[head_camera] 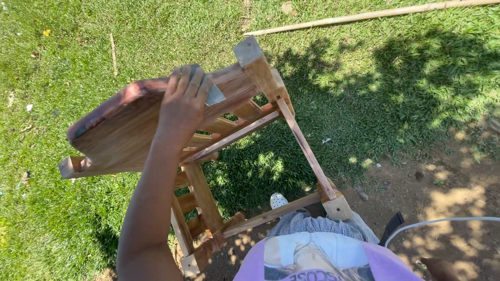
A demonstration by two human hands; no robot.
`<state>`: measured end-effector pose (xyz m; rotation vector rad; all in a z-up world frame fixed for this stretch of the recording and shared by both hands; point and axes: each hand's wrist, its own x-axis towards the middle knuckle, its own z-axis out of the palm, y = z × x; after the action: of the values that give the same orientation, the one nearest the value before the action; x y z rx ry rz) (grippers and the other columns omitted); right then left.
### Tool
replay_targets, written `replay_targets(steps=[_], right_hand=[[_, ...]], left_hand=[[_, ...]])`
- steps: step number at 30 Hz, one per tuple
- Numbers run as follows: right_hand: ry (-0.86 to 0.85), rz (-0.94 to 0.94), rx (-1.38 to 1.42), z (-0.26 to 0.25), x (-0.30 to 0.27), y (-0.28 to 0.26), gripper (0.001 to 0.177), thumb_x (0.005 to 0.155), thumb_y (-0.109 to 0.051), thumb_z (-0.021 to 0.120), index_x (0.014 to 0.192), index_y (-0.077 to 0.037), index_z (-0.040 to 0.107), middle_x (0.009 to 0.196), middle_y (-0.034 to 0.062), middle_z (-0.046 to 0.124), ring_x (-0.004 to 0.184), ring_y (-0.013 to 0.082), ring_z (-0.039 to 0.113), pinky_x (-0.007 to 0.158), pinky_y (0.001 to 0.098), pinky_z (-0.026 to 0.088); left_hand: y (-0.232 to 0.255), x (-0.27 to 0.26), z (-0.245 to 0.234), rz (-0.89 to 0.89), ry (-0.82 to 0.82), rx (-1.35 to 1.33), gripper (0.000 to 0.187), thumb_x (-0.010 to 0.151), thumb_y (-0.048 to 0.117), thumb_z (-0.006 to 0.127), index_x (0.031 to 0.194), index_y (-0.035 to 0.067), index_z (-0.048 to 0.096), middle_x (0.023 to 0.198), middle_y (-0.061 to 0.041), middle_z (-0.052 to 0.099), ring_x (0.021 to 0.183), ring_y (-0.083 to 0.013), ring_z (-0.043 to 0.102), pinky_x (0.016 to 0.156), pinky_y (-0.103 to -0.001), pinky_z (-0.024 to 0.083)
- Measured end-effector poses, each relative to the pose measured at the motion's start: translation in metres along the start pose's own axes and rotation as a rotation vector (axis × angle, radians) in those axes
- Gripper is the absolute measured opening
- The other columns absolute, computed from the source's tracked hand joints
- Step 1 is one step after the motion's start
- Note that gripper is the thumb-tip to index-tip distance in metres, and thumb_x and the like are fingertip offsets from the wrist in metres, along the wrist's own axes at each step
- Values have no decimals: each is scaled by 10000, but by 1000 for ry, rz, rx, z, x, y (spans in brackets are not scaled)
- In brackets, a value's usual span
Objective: Sanding a wooden chair using a piece of sandpaper to smooth the surface.
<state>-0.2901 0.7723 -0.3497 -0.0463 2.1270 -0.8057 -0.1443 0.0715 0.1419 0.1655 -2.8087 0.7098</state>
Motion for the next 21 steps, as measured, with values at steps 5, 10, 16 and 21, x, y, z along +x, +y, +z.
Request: replay_targets(steps=[5,10,16,21], right_hand=[[-82,174,188,-4,-21,55,409,1052,-217,553,1391,-8,647,1342,284,679,1255,427,659,991,560,550],[-103,222,197,-9,6,127,360,1047,-154,560,1362,-34,686,1315,233,708,1182,381,706,924,535,599],[-69,-31,-451,-22,1,160,431,979,-332,641,1379,-171,644,1324,73,684,1159,235,688,923,396,595],[-137,453,101,-31,-12,155,399,1076,-311,585,1407,-100,655,1360,148,714,1093,336,731,876,513,589]], left_hand=[[45,21,72,33,175,-160,391,1099,73,689,1483,43,620,1535,-160,597,1466,-340,509,1329,-468,272],[13,-10,8,107,53,64,432,1034,93,683,1463,83,634,1551,-128,581,1486,-297,495,1274,-520,274],[37,-2,14,-62,56,37,394,1077,58,644,1471,66,630,1551,-132,577,1486,-319,474,1265,-560,306],[55,22,43,-77,227,-87,359,1104,37,594,1455,114,595,1527,-124,593,1459,-314,504,1247,-512,384]])
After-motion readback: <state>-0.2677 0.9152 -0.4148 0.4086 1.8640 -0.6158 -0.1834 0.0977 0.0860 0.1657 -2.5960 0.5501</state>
